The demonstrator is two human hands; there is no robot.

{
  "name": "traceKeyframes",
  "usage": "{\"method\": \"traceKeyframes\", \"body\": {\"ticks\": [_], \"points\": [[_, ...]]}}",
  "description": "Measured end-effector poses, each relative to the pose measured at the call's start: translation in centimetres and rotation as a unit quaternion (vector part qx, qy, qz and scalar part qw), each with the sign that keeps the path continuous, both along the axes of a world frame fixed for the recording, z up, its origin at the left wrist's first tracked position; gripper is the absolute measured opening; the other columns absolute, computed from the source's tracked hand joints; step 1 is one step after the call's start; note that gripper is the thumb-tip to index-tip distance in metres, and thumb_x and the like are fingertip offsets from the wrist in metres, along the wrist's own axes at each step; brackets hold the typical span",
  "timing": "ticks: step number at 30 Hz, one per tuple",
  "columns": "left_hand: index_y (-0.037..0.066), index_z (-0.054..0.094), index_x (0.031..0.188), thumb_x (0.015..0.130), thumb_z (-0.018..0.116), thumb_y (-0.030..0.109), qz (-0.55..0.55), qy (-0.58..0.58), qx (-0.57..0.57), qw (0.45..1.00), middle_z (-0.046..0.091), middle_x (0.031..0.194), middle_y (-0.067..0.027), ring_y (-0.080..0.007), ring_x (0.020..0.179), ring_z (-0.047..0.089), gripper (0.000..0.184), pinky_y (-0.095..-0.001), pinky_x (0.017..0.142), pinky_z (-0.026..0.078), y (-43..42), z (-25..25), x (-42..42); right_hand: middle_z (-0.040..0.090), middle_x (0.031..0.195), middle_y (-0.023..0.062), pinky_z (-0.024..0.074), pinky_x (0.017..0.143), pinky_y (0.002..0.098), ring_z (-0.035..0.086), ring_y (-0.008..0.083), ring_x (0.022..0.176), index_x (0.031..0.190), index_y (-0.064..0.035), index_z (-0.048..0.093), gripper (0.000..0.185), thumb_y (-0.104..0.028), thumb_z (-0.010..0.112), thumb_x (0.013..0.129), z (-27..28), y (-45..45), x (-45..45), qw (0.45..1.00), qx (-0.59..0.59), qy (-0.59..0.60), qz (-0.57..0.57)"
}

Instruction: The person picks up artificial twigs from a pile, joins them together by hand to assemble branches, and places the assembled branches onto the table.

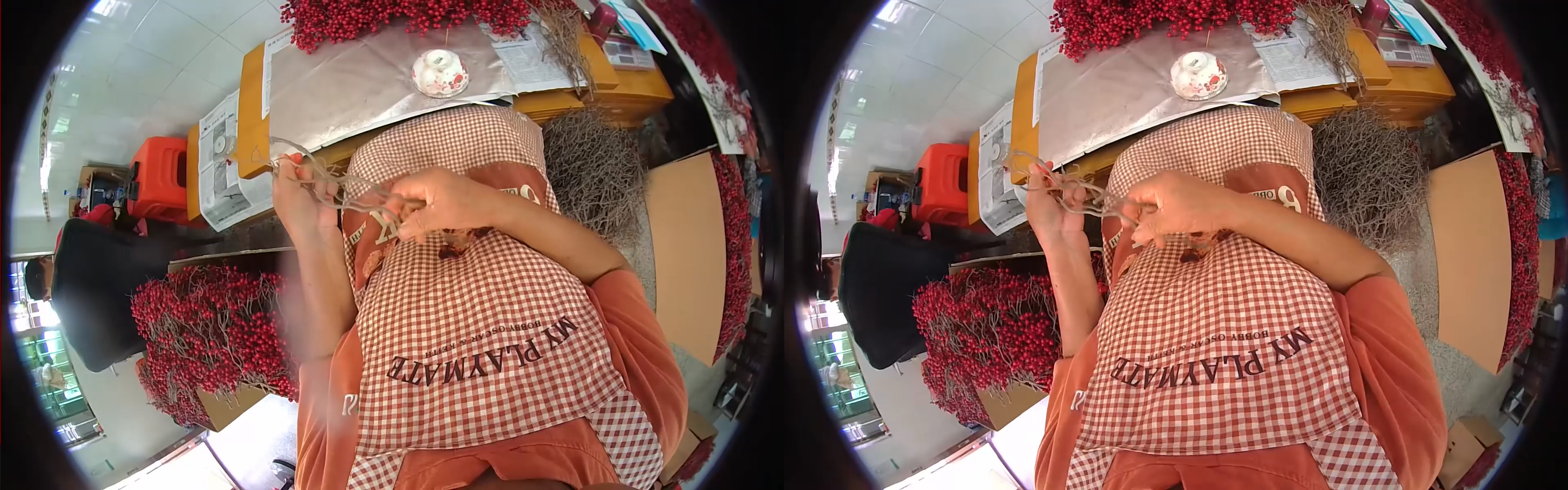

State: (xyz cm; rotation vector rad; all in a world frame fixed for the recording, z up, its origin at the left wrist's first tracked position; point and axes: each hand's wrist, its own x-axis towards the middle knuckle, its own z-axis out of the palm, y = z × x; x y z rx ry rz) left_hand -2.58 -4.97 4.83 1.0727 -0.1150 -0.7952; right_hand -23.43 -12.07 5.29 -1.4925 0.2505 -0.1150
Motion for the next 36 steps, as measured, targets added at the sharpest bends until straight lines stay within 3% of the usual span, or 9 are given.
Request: {"method": "traceKeyframes", "body": {"ticks": [5,10,14,19,22,25,27,33,36], "points": [[0.008,0.050,0.077,0.093,0.044,0.053,0.042,-0.057,0.043,0.997,0.038,0.056,0.0009,-0.0111,0.043,0.032,0.048,-0.0247,0.041,0.025,0.7,0.5,-1.3,0.054,0.063,0.0010,0.0360,0.044,0.0180,0.045,0.0041,0.048,0.093,0.0008,0.062,0.013,-0.008,0.056,0.085,0.1,-1.8,-0.4,0.979,0.134,-0.012,-0.150],[0.012,0.045,0.067,0.091,0.043,0.057,0.073,-0.238,0.123,0.961,0.040,0.054,0.0007,-0.0105,0.044,0.037,0.051,-0.0240,0.038,0.024,1.2,-1.1,0.5,0.052,0.061,-0.0005,0.0314,0.043,0.0181,0.041,0.0037,0.047,0.089,0.0008,0.061,0.011,-0.008,0.057,0.083,0.7,-1.1,-1.9,0.992,0.100,0.006,-0.076],[0.008,0.049,0.075,0.090,0.054,0.044,0.177,-0.110,0.064,0.976,0.043,0.064,0.0000,-0.0132,0.049,0.042,0.038,-0.0268,0.041,0.031,5.5,-6.1,12.4,0.053,0.063,0.0013,0.0341,0.046,0.0198,0.046,0.0067,0.052,0.091,-0.0027,0.061,0.011,-0.010,0.056,0.085,2.8,-7.1,-9.7,0.960,0.094,-0.055,-0.258],[0.006,0.054,0.085,0.088,0.057,0.042,-0.112,-0.375,0.360,0.847,0.046,0.059,-0.0005,-0.0091,0.041,0.042,0.036,-0.0223,0.032,0.030,4.9,-8.2,10.7,0.057,0.066,0.0030,0.0395,0.051,0.0210,0.051,0.0086,0.056,0.097,-0.0025,0.059,0.013,-0.011,0.055,0.088,3.3,-10.4,-13.6,0.905,0.066,-0.126,-0.401],[0.003,0.057,0.095,0.086,0.059,0.035,-0.249,-0.538,0.299,0.748,0.053,0.068,-0.0028,-0.0115,0.047,0.048,0.033,-0.0223,0.034,0.037,4.9,-18.0,15.7,0.059,0.069,0.0040,0.0426,0.055,0.0231,0.054,0.0103,0.059,0.097,-0.0011,0.060,0.015,-0.012,0.056,0.088,2.3,-10.5,-13.8,0.909,0.070,-0.155,-0.382],[-0.003,0.057,0.110,0.085,0.057,0.018,-0.080,-0.777,0.219,0.584,0.064,0.083,-0.0114,-0.0202,0.058,0.060,0.033,-0.0300,0.037,0.047,5.5,-19.6,15.2,0.059,0.070,0.0049,0.0432,0.058,0.0248,0.054,0.0115,0.061,0.097,-0.0008,0.061,0.016,-0.012,0.057,0.087,1.0,-10.6,-13.8,0.913,0.088,-0.168,-0.361],[-0.005,0.060,0.105,0.084,0.057,0.014,-0.246,-0.549,0.440,0.667,0.066,0.089,-0.0157,-0.0224,0.062,0.063,0.029,-0.0315,0.037,0.048,6.5,-12.9,12.3,0.060,0.073,0.0044,0.0435,0.062,0.0257,0.055,0.0106,0.064,0.104,0.0003,0.060,0.021,-0.013,0.056,0.088,0.0,-10.6,-14.1,0.914,0.079,-0.157,-0.367],[-0.005,0.063,0.095,0.083,0.058,0.012,-0.227,-0.605,0.333,0.687,0.064,0.078,-0.0116,-0.0165,0.057,0.059,0.021,-0.0292,0.038,0.045,8.8,-15.9,15.2,0.061,0.087,0.0025,0.0441,0.065,0.0228,0.054,0.0082,0.072,0.115,-0.0002,0.056,0.029,-0.013,0.053,0.089,1.7,-15.1,-18.8,0.825,-0.085,-0.137,-0.541],[-0.005,0.062,0.088,0.079,0.059,0.012,-0.284,-0.518,0.385,0.709,0.063,0.076,-0.0138,-0.0209,0.070,0.062,0.019,-0.0326,0.066,0.047,8.7,-14.6,12.9,0.061,0.089,0.0028,0.0443,0.063,0.0223,0.054,0.0084,0.072,0.112,-0.0006,0.056,0.027,-0.012,0.053,0.089,3.6,-20.5,-21.3,0.787,-0.090,-0.126,-0.598]]}}
